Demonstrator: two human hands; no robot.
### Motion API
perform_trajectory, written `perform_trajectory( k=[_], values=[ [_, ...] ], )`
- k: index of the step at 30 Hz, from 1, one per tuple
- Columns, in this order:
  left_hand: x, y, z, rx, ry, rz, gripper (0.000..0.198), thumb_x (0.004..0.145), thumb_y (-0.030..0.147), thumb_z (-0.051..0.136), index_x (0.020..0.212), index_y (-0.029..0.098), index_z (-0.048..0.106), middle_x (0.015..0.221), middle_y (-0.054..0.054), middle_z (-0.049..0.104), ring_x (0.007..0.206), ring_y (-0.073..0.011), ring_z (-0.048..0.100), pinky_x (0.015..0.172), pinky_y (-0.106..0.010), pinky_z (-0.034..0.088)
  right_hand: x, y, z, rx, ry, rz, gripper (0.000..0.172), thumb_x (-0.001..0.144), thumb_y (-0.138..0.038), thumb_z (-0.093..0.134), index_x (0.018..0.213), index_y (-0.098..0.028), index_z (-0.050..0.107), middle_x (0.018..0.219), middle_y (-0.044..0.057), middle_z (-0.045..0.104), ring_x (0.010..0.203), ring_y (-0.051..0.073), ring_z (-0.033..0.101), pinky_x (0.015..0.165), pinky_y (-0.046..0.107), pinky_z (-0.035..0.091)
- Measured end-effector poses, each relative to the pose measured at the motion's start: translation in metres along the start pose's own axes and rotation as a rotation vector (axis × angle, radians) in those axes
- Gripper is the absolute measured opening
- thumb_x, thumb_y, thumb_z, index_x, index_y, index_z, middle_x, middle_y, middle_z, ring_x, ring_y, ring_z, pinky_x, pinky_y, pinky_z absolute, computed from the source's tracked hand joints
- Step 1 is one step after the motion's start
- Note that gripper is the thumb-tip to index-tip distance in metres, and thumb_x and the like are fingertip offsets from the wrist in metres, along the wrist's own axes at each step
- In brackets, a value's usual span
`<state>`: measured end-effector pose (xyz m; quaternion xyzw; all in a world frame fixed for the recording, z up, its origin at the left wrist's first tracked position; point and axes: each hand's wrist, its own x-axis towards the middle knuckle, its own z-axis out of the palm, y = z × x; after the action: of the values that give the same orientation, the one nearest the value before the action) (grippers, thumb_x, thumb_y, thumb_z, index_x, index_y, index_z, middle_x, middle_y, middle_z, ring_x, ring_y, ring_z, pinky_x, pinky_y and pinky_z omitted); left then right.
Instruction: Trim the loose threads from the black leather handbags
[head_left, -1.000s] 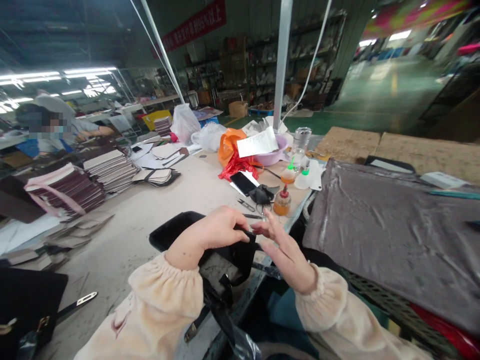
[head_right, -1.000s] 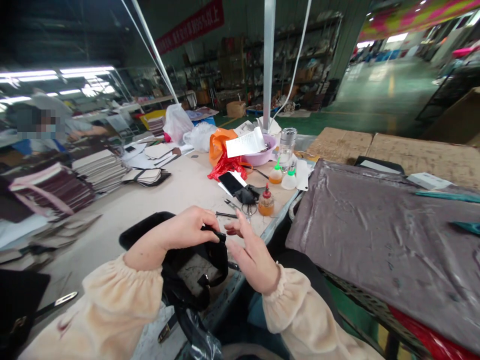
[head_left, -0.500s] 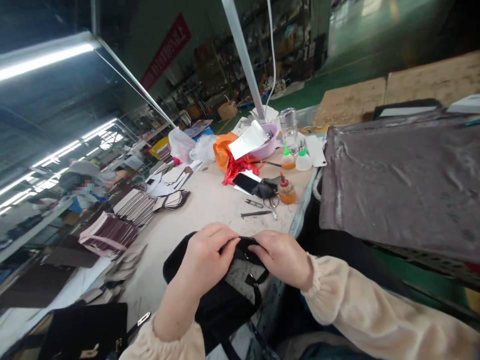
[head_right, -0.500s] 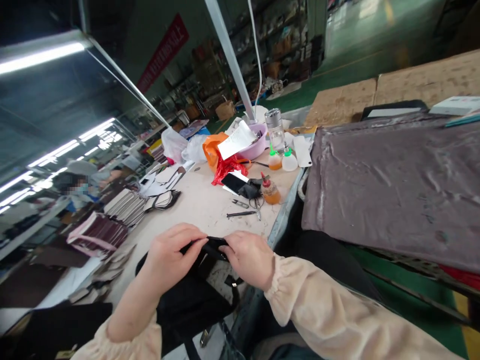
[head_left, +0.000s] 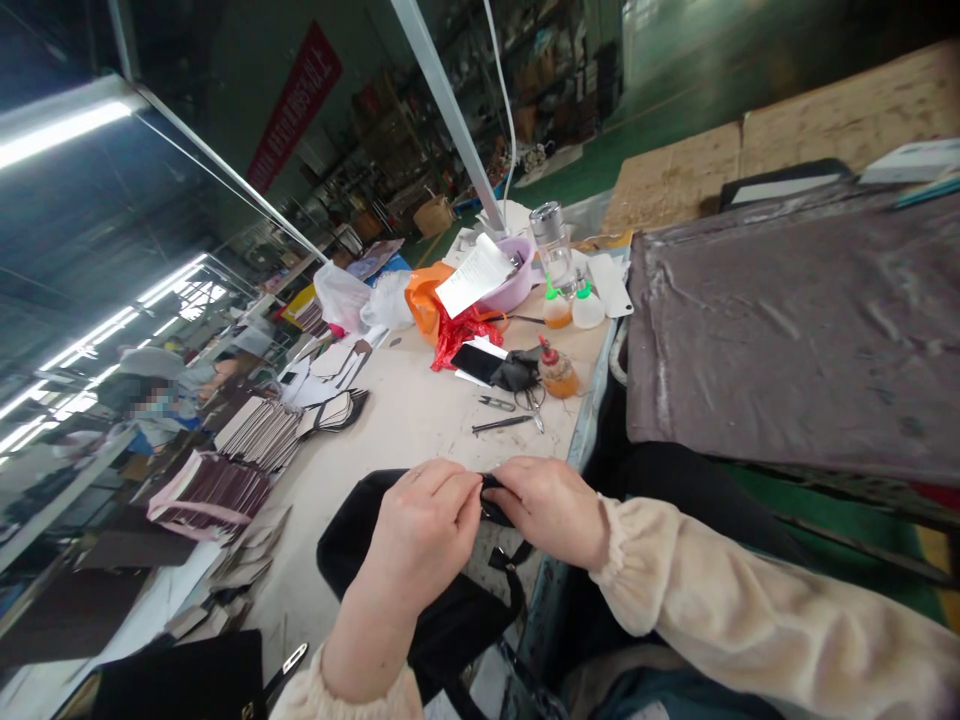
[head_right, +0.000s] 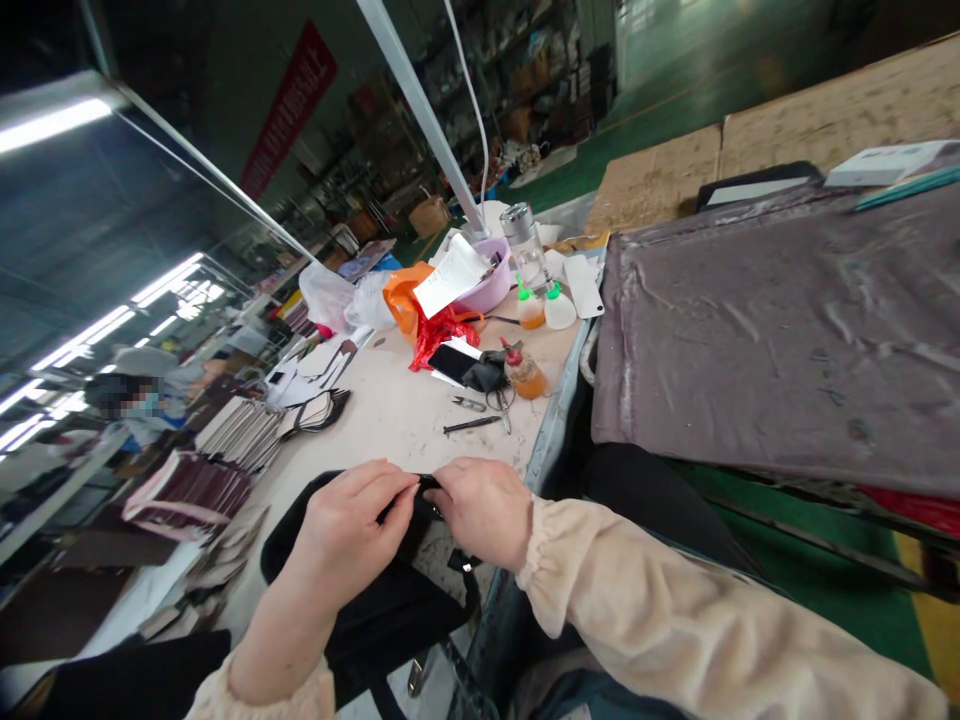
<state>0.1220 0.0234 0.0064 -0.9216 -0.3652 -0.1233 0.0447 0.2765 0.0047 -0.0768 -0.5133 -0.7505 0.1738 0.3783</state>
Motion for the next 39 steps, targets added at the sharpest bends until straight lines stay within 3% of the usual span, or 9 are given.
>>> perform_trajectory(
  k=[15,24,39],
  values=[
    [0.007,0.002,0.004,0.065,-0.065,-0.005,0.017,0.085,0.014,0.046,0.081,0.016,0.062,0.079,-0.005,0.061,0.077,-0.0166,0.057,0.074,-0.031,0.048,0.002,0.000,-0.001,0.019,-0.015,0.014,0.018,0.087,-0.027,0.050,0.077,-0.018,0.060,0.073,0.004,0.063,0.069,0.017,0.058,0.061,0.027,0.040],
    [0.012,0.009,-0.001,0.225,-0.075,0.122,0.019,0.084,0.012,0.045,0.072,0.018,0.059,0.072,-0.002,0.058,0.074,-0.0156,0.054,0.094,-0.037,0.042,0.003,-0.001,-0.003,-0.008,-0.067,0.030,0.015,0.085,-0.023,0.050,0.073,-0.017,0.057,0.072,0.003,0.062,0.069,0.016,0.058,0.061,0.026,0.038],
    [0.022,0.020,-0.015,0.309,-0.246,0.199,0.017,0.083,0.014,0.045,0.069,0.018,0.055,0.069,-0.001,0.051,0.070,-0.0164,0.050,0.100,-0.045,0.037,0.000,-0.005,-0.005,-0.042,-0.054,-0.036,0.014,0.082,-0.018,0.049,0.069,-0.017,0.054,0.068,0.000,0.059,0.062,0.012,0.054,0.053,0.026,0.031]
  ],
)
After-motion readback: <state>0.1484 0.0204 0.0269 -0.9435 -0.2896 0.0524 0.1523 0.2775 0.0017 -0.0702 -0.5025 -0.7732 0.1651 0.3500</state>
